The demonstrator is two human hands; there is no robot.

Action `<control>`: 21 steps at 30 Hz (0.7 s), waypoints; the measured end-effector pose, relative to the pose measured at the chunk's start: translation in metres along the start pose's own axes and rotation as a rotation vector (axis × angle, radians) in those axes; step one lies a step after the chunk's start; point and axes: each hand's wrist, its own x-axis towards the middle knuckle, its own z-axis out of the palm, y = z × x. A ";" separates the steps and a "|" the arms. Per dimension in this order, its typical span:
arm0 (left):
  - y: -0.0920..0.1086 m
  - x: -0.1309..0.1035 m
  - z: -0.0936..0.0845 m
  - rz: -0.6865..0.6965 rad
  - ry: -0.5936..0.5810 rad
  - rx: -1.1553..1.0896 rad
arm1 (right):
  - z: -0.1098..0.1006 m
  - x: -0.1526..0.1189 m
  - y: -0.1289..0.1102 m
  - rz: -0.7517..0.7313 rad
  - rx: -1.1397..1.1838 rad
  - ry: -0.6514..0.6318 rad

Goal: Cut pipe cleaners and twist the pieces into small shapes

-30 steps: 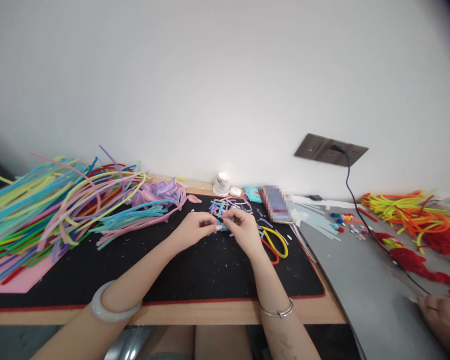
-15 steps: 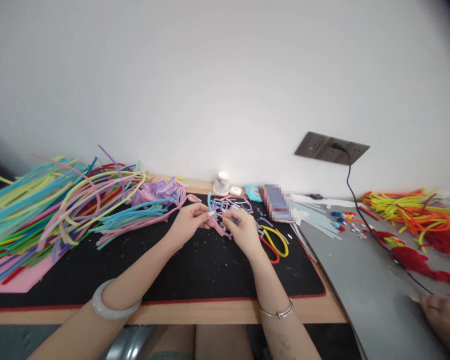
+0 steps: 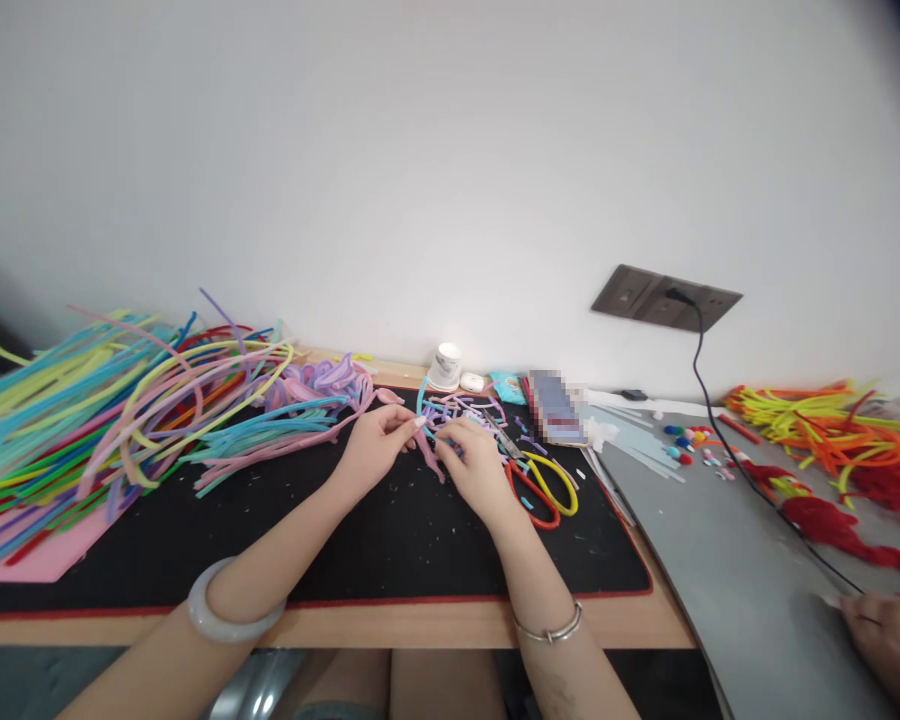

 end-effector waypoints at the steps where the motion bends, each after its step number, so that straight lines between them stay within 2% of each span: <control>1: 0.001 0.000 0.000 0.016 -0.005 0.016 | 0.001 0.000 0.000 0.018 0.015 -0.006; 4: 0.000 -0.001 0.000 0.042 -0.025 0.027 | 0.003 -0.001 0.000 0.087 0.079 -0.064; 8: -0.001 -0.002 0.001 0.007 -0.031 -0.015 | 0.004 -0.003 -0.001 0.170 0.204 -0.099; 17: -0.001 0.000 -0.001 -0.132 -0.133 -0.232 | -0.002 0.002 0.006 0.397 0.592 0.068; 21: -0.002 -0.001 0.000 -0.178 -0.152 -0.340 | -0.004 0.003 0.008 0.452 0.638 0.129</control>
